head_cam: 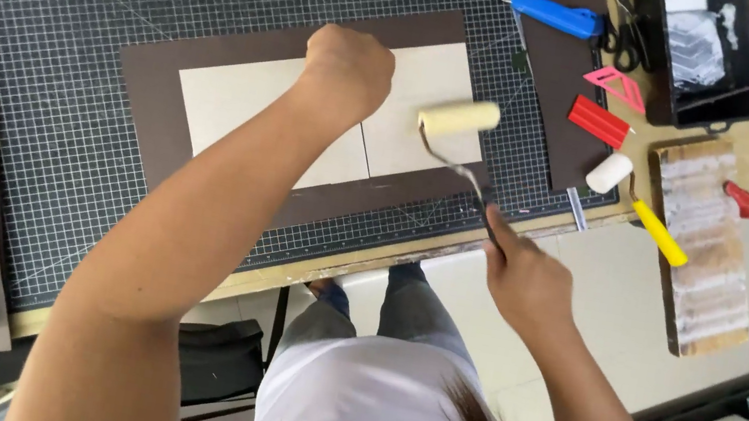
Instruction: The person places three white paper sheets onto a brown cover sheet on a cutting mat. They use a foam roller to apply adhesive to the white sheets, then press them down and smooth the edges with a bone folder. The person aligns the sheets and presses them firmly to adhere them to the brown cover.
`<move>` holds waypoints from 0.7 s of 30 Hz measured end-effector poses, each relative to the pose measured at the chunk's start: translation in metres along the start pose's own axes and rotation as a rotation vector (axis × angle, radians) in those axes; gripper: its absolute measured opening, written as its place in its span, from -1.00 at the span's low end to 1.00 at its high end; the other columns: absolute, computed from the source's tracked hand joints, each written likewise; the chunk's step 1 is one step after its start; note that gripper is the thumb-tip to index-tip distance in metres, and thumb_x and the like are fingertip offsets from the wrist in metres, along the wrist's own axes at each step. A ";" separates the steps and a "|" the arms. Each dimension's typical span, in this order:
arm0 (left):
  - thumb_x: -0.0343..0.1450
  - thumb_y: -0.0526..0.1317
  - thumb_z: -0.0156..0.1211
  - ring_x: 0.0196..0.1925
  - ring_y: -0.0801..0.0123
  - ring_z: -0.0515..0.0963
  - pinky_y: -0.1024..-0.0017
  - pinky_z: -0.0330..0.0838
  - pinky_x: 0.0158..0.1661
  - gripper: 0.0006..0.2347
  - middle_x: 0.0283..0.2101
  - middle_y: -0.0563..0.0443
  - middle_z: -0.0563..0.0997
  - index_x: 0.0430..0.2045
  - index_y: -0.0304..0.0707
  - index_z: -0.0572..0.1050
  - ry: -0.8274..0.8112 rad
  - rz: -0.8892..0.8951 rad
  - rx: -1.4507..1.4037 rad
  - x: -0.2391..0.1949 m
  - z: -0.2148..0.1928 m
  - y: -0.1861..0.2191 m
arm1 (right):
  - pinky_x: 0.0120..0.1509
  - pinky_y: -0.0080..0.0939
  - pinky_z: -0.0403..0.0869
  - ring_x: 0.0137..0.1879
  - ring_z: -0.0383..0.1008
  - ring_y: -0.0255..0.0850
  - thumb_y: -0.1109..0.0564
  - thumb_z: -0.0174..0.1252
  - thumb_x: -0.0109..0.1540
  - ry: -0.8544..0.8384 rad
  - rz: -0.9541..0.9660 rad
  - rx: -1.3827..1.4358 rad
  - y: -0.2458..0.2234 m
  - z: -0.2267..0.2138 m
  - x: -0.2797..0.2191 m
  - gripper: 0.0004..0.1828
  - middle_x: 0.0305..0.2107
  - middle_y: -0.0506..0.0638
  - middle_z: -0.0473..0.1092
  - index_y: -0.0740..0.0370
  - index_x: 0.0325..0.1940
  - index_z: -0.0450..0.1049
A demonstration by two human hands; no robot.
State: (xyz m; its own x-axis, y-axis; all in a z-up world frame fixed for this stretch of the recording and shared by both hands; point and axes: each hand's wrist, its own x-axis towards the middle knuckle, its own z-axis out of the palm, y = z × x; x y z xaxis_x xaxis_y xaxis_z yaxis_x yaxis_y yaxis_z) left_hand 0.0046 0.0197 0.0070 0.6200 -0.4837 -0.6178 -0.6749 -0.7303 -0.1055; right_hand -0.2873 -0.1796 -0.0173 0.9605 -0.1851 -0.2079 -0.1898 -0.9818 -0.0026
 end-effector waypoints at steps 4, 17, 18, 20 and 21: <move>0.21 -0.56 0.11 -0.54 0.45 0.34 0.53 0.00 -0.53 -0.75 -0.51 0.27 0.48 -0.55 -0.10 0.57 0.022 0.007 0.029 -0.001 0.003 -0.003 | -0.10 0.20 0.53 -0.02 0.58 0.12 -0.16 -0.01 0.30 -0.195 0.163 0.095 0.007 -0.064 -0.043 -0.39 0.05 -0.12 0.54 -0.38 0.48 0.26; 0.50 -0.21 -0.11 -0.15 0.19 0.56 0.16 0.41 -0.16 -0.55 -0.06 0.02 0.63 0.34 0.27 0.38 0.211 -0.031 -0.777 -0.079 -0.053 -0.024 | 0.01 0.10 0.45 -0.21 0.54 0.16 -0.04 0.10 0.38 0.266 0.428 0.235 0.233 -0.066 0.085 -0.50 -0.31 0.16 0.54 -0.13 0.44 0.50; 0.52 -0.20 -0.09 -0.46 0.36 0.56 0.31 0.42 -0.42 -0.55 -0.31 0.00 0.69 0.38 0.22 0.33 0.279 0.009 -0.992 -0.079 -0.056 -0.014 | 0.01 0.28 0.44 -0.03 0.51 0.34 -0.04 0.12 0.39 0.298 0.397 0.167 0.255 -0.051 0.102 -0.51 -0.08 0.22 0.56 -0.09 0.43 0.49; 0.51 -0.20 -0.13 -0.41 0.39 0.59 0.34 0.43 -0.36 -0.58 -0.36 0.06 0.67 0.32 0.20 0.34 0.322 0.070 -1.173 -0.014 -0.014 0.030 | 0.00 0.32 0.45 -0.03 0.50 0.38 -0.04 0.10 0.38 0.254 0.402 0.151 0.274 -0.034 0.119 -0.49 -0.06 0.25 0.55 -0.13 0.45 0.47; 0.51 -0.21 -0.17 -0.35 0.42 0.61 0.37 0.43 -0.30 -0.62 -0.41 0.12 0.65 0.25 0.19 0.35 0.364 0.151 -1.346 0.019 0.007 0.051 | 0.00 0.37 0.46 -0.03 0.50 0.43 -0.03 0.08 0.38 0.213 0.423 0.133 0.284 -0.026 0.128 -0.48 -0.03 0.27 0.54 -0.17 0.46 0.44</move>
State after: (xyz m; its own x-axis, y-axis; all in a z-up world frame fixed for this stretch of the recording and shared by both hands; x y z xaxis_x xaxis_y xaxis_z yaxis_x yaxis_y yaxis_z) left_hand -0.0206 -0.0240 -0.0156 0.7844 -0.5431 -0.2996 0.0235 -0.4566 0.8893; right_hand -0.2125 -0.4829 -0.0196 0.8113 -0.5845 -0.0134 -0.5832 -0.8075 -0.0887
